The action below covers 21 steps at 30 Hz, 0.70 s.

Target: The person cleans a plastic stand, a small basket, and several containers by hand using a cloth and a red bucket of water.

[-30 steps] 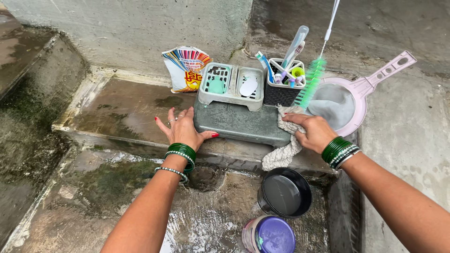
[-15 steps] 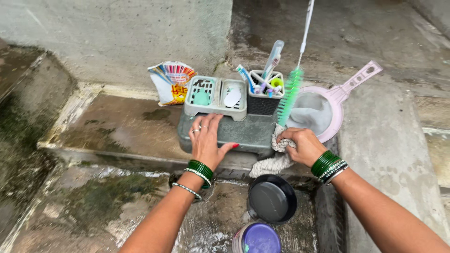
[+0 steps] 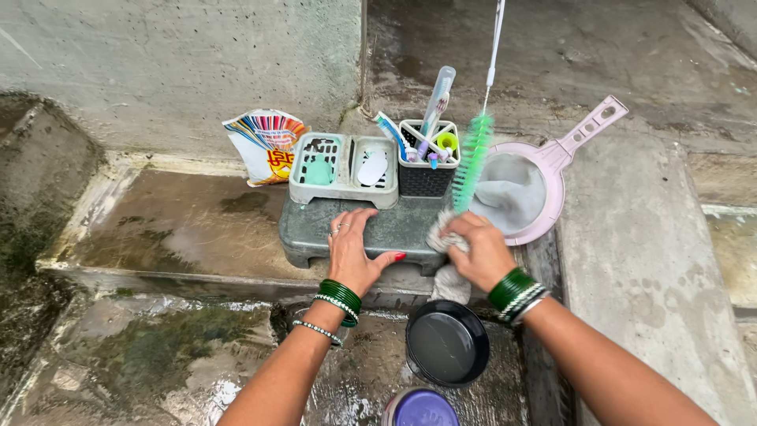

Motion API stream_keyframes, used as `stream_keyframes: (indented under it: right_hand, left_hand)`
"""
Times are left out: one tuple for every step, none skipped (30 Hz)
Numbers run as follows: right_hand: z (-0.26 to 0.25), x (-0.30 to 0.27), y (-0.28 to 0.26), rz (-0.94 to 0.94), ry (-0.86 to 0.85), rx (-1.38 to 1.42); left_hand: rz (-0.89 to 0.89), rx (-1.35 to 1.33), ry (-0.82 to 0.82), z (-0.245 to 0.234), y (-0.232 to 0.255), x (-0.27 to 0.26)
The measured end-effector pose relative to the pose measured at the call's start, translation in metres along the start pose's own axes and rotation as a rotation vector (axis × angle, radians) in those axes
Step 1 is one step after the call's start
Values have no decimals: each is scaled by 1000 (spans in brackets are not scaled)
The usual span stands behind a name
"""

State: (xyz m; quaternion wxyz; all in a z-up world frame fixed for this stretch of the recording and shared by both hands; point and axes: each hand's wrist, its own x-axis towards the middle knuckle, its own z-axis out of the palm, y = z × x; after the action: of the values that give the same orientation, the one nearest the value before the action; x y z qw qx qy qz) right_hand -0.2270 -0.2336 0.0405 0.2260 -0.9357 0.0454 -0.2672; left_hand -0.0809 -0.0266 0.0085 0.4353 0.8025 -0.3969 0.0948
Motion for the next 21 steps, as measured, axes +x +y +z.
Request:
stream_keyframes:
  right_hand:
    - [-4,2,2,96,-50,30]
    - [-7,6,2,92,-49,29]
    - [-12,10,0,185,80,27]
    - [-19,16,-3,277,208,24]
    - [-25,23,-8,279,206,24]
    - [-29,32,-12,236,235,42]
    - [-31,39,-16,200,263,57]
    - [-30,45,-19,209,259,55]
    - [-29,53,-21,179,215,-5]
    - [-28,58,-21,149,171,-65]
    - [-24,62,-22,147,171,-62]
    - [-21,65,-23,97,206,-83]
    - [-19,68,-22,44,240,-105]
    - [-19,70,-21,40,241,-103]
    - [-19,70,-20,47,249,-122]
    - [-20,71,-20,54,257,-141]
    - [-22,72,-20,51,259,-140]
    - [-25,73,-21,85,228,-153]
    - [-28,72,-22,122,193,-165]
    - [-31,71,-23,121,191,-163]
    - [-37,72,-24,153,150,-163]
  left_hand:
    - [-19,-15,10,-1,5,2]
    - [-38,-30,20,-2,10,5]
    - [-39,-32,17,-1,17,7]
    - [-58,-39,-5,1,23,12]
    - [-79,-43,-28,2,28,16]
    - [-81,-43,-30,3,32,20]
    - [-20,-65,-5,6,35,22]
    - [40,-87,19,11,39,22]
    - [41,-88,19,16,41,23]
    - [8,-112,42,21,42,25]
    - [-26,-132,66,25,41,26]
    - [-26,-129,67,28,38,25]
    - [-40,-159,96,31,35,25]
    - [-54,-190,125,32,32,25]
    - [-53,-188,128,33,29,25]
    - [-66,-198,124,31,25,27]
    - [-78,-208,120,29,23,29]
    - [-76,-206,123,27,22,32]
    - [-82,-191,111,23,22,34]
    - [-88,-177,99,20,22,36]
    - [-88,-175,104,16,24,39]
